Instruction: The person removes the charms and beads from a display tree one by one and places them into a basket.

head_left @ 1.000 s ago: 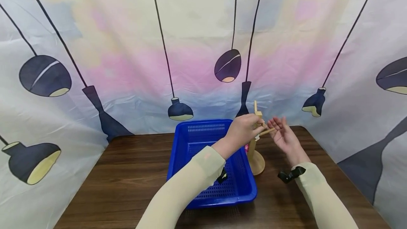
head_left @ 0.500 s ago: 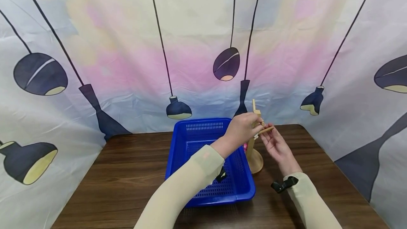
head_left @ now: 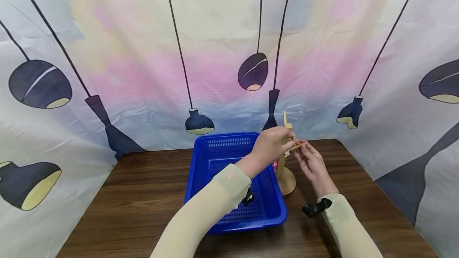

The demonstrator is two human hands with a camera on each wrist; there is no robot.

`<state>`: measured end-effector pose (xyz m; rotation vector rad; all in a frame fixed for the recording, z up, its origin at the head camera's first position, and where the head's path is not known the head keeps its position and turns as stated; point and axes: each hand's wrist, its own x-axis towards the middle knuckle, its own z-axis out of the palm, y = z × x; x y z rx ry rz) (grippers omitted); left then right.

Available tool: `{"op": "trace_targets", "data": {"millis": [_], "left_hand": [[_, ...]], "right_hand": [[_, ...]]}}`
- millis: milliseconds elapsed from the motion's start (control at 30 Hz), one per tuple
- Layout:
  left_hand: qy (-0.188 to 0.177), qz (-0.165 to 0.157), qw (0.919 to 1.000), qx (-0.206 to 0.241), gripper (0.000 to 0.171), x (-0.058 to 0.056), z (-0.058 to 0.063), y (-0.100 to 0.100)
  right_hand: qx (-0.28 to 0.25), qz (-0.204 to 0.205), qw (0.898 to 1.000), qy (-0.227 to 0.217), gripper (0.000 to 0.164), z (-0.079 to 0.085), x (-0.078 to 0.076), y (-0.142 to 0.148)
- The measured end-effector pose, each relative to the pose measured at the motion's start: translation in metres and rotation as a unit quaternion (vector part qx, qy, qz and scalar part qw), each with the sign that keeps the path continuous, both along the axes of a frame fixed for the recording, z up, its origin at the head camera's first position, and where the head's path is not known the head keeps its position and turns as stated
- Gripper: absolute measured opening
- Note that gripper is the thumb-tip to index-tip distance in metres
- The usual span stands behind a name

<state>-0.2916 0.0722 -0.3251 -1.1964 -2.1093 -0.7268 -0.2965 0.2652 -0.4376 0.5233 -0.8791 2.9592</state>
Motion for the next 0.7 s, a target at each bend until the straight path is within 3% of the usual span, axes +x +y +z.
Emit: {"op": "trace_targets", "data": {"millis": [100,400,567,700], "left_hand": [[-0.007,-0.004,1.0,0.0,0.01,0.0,0.001,-0.001],[-0.058,-0.019,0.9976,-0.032,0.016,0.004,0.003,-0.007],[-0.075,-0.031,0.9959,-0.041,0.019,0.003,0.004,-0.008],[-0.11,-0.034,0.9928,-0.036,0.022,0.002,0.005,-0.011]], "right_hand": [[0.017,-0.022,1.0,-0.01,0.039,0.002,0.0,-0.002],[0.025,-0.032,0.999,-0.028,0.034,0.003,-0.002,-0.004],[0.024,-0.034,0.999,-0.018,0.038,0.003,-0.001,-0.003],[0.022,-0.028,0.999,-0.012,0.038,0.002,0.0,-0.003]]}}
